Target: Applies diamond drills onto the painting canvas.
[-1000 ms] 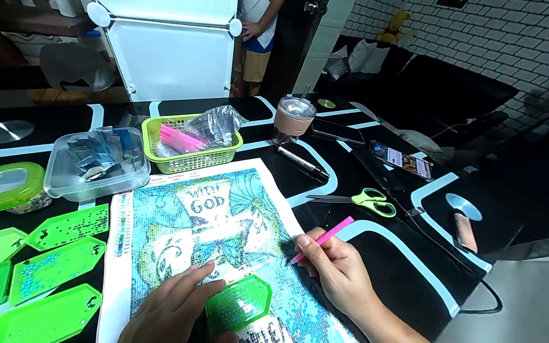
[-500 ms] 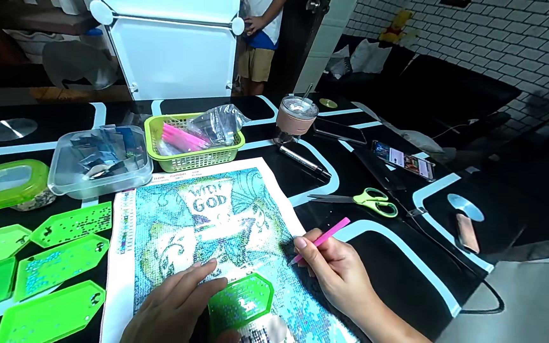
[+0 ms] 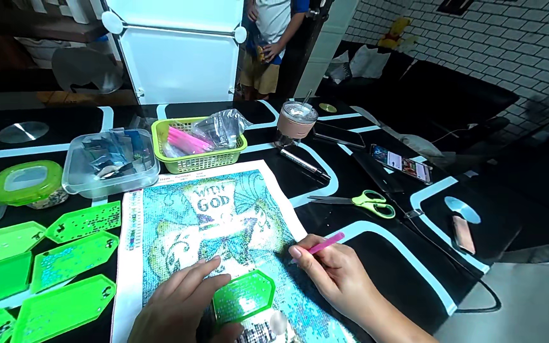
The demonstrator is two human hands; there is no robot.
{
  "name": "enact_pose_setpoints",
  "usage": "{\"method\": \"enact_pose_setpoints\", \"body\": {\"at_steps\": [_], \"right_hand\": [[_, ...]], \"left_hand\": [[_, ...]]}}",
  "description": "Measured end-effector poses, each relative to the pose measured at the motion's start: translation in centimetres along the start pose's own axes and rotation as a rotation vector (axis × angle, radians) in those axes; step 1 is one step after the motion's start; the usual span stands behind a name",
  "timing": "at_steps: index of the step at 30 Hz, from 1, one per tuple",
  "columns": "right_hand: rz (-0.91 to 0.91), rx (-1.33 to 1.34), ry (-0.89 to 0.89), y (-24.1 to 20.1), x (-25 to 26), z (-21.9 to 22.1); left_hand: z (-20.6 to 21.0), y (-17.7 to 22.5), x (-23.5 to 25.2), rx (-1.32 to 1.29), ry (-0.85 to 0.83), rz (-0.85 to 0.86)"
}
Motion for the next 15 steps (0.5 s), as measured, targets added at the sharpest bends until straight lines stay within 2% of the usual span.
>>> {"method": "enact_pose_setpoints", "body": {"at_steps": [5,10,12,15], "right_hand": [[0.002,-0.025,-0.091,-0.6,0.5,-0.7],[0.08,0.209,0.081,-1.6,1.4,0.4],[0.078,0.301,0.074,-2.3,1.7,1.7],[0.035,0.303,0.015,-2.8,2.0,3.2]], "left_hand": [[0.0,0.1,0.0,0.006,0.032,0.01],[0.3,-0.1,0.0,0.017,0.084,0.027],[0.4,-0.1,0.0,0.018,0.1,0.027],[0.5,-0.1,0.0,0.028,0.114,0.025]]}}
Point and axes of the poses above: each hand's wrist, its own x-axis towards the middle knuckle, its own z-axis out of the palm, y = z × x, the point moved 4 cm from there along x, towards the middle knuckle, and after that the axes turned 13 degrees about -z, right-handed, at the moved point
